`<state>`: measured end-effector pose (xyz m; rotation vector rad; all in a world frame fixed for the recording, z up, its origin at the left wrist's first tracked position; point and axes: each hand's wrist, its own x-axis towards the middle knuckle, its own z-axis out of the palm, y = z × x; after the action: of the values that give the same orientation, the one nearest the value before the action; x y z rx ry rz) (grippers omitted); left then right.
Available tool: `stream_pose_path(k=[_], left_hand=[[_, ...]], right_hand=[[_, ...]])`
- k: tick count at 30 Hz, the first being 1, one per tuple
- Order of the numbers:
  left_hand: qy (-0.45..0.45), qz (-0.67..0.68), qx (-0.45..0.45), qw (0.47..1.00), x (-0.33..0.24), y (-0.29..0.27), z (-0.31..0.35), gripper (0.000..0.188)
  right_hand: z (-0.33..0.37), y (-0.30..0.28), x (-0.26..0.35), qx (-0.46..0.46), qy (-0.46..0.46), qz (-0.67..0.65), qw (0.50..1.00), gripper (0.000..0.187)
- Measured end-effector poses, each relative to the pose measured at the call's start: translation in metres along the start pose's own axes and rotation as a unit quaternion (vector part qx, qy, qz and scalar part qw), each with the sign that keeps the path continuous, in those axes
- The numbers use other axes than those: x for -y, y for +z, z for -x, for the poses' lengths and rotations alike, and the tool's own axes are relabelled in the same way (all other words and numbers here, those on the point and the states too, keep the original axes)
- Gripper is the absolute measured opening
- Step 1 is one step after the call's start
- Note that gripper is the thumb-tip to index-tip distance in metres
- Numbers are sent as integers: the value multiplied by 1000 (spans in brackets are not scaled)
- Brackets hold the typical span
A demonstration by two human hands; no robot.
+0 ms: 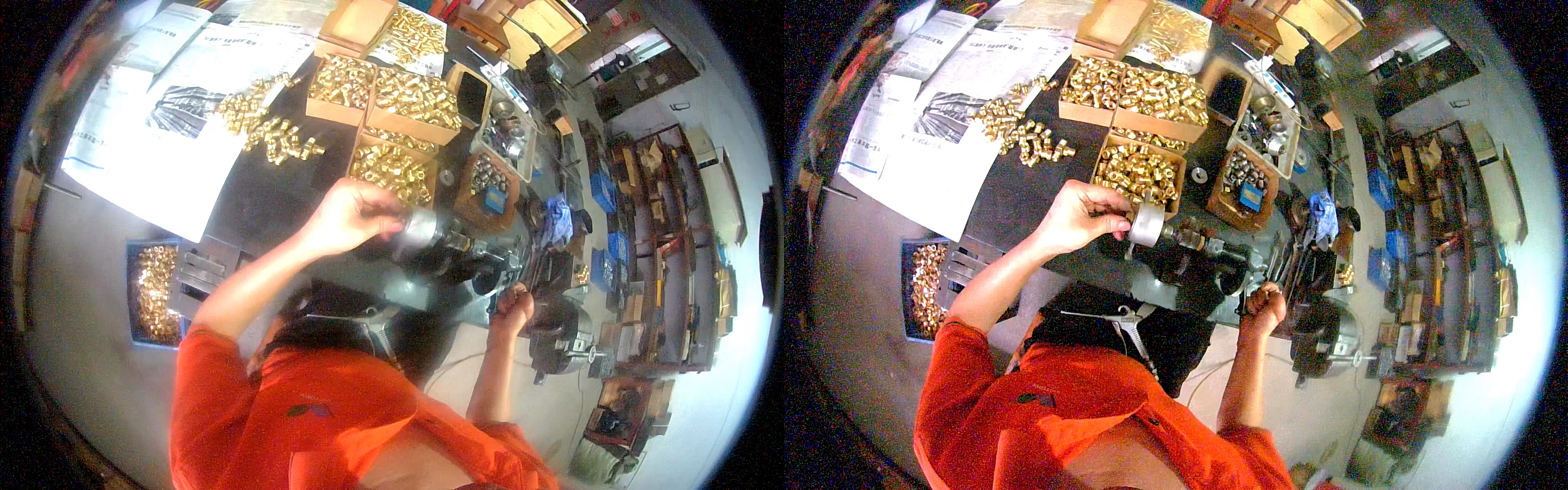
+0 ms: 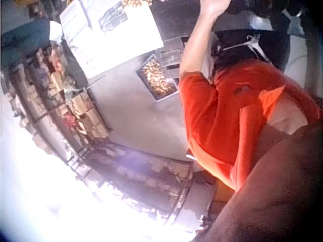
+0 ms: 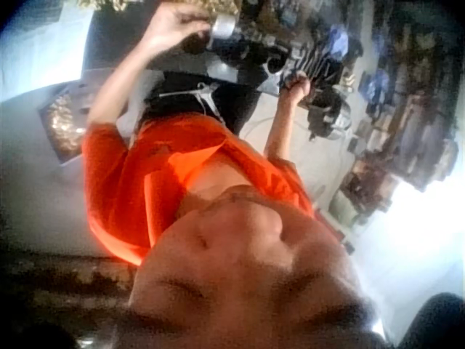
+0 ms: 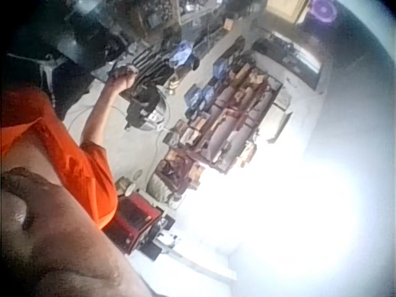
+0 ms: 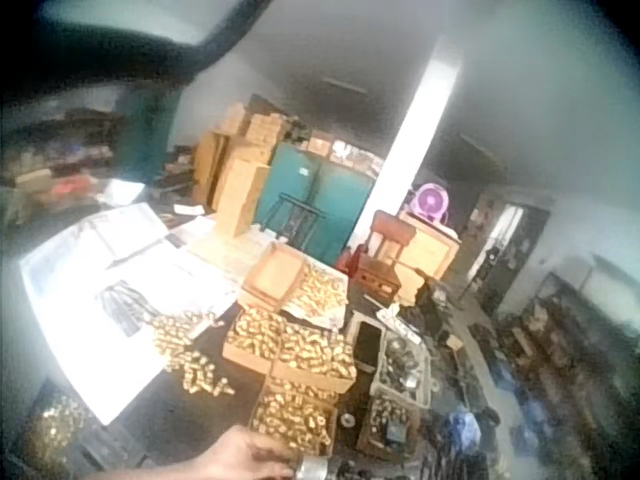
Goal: The person operates a manual reloading press at a workbench, repeatedly inserting brass casings into the press and pulling the handle to cycle the mechanism. The person handles brass casings and uses the press to process them.
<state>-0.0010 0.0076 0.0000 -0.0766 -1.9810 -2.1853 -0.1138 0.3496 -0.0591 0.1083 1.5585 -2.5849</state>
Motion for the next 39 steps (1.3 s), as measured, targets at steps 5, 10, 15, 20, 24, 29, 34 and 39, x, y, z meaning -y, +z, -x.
stream_pose_path(k=[5,10,15,20,24,29,34,39], left_hand=[[-26,-11,-11,1000,1,1,-2,9],[-50,-54,-17,997,-12,3,-4,13],[-40,-15,6,999,-4,-6,-2,16],[-56,-13,-7,998,-8,-7,1,15],[-40,-28,-30,998,3,-9,-1,14],[7,-211,-120,970,30,-30,-37,24],[21,-462,-266,846,24,-79,-14,23],[-72,-570,-281,768,52,-131,19,20]], right_hand=[[-49,15,-38,-148,16,7,989,12],[-118,14,-10,20,-306,306,901,12],[-34,66,41,-6,-225,19,974,18],[14,21,21,-9,-152,17,988,23],[-26,2,-27,-85,-35,19,996,14],[-138,-15,-35,27,-338,350,873,15],[-48,69,37,-15,-239,73,968,15],[10,37,37,61,-214,36,974,23]])
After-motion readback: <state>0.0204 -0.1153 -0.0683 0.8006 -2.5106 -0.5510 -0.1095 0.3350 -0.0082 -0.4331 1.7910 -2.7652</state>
